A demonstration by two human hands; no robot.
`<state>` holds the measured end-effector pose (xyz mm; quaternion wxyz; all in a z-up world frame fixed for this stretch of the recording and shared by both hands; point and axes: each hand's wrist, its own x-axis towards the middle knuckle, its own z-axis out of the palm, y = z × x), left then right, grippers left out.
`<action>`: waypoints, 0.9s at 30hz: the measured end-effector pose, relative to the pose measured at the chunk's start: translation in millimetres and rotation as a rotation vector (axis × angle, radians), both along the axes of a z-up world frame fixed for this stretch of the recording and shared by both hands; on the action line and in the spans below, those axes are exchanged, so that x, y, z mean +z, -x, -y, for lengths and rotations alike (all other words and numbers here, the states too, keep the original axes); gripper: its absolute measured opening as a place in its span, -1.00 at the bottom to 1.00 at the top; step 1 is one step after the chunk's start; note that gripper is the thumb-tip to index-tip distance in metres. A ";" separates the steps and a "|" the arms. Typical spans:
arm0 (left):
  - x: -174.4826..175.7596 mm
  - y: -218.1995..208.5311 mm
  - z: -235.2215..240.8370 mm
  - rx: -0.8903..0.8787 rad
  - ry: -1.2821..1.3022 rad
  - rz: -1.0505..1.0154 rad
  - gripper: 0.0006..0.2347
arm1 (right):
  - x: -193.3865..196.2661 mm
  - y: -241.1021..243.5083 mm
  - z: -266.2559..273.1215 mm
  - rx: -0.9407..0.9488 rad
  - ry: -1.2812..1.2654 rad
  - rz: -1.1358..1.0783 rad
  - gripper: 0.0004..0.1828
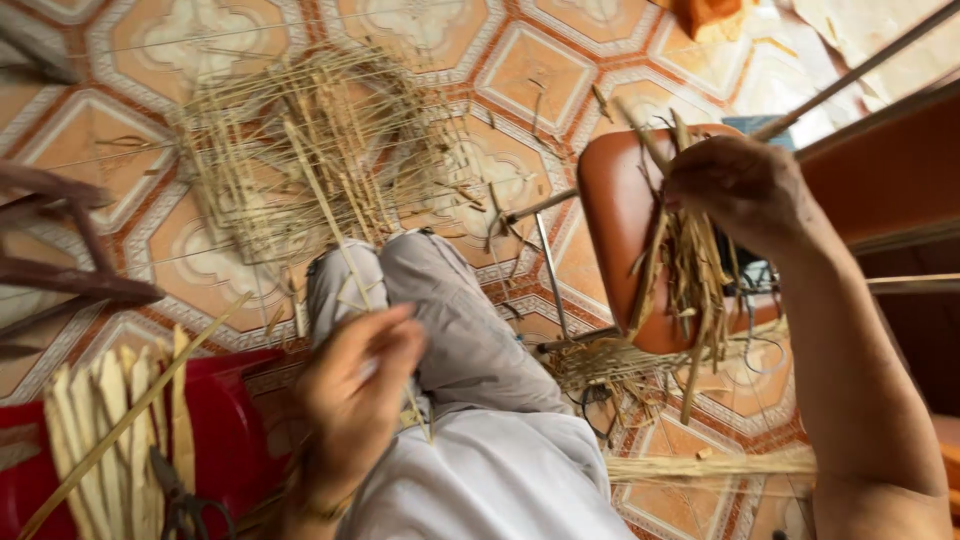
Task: The person sits on the floor and weaves thin bamboo strips into a flat lattice panel, bending and interlacing each strip by hand across their lap. They occasionally use scissors to trim or cut a strip and add finished pieces to the growing lattice on the floor.
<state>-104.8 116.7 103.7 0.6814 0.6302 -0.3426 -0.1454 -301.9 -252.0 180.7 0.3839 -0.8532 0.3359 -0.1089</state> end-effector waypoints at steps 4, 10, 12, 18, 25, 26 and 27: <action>13.4 4.3 76.1 -0.303 0.294 -0.300 -0.71 | -10.6 -56.2 -63.8 0.363 -0.246 0.139 -0.80; -10.9 -31.3 77.7 -0.029 0.295 -0.376 -0.82 | -37.6 -112.1 -131.5 0.372 -0.437 0.004 -0.79; -6.6 -56.6 63.8 0.059 0.268 -0.344 -0.81 | -60.3 -112.2 -142.8 0.382 -0.539 0.026 -0.76; -0.5 -94.6 31.4 0.216 0.330 -0.293 -0.79 | -91.5 -102.0 -184.2 0.303 -0.861 0.077 -0.69; -40.5 -53.3 39.0 -0.141 0.211 -0.342 -0.67 | -76.1 -124.1 -192.6 0.280 -0.725 0.148 -0.66; -35.9 -55.4 43.3 -0.146 0.216 -0.329 -0.67 | -75.1 -128.8 -191.0 0.283 -0.717 0.161 -0.66; -34.2 -49.5 41.1 -0.076 0.245 -0.313 -0.66 | -76.2 -127.8 -194.1 0.288 -0.717 0.134 -0.66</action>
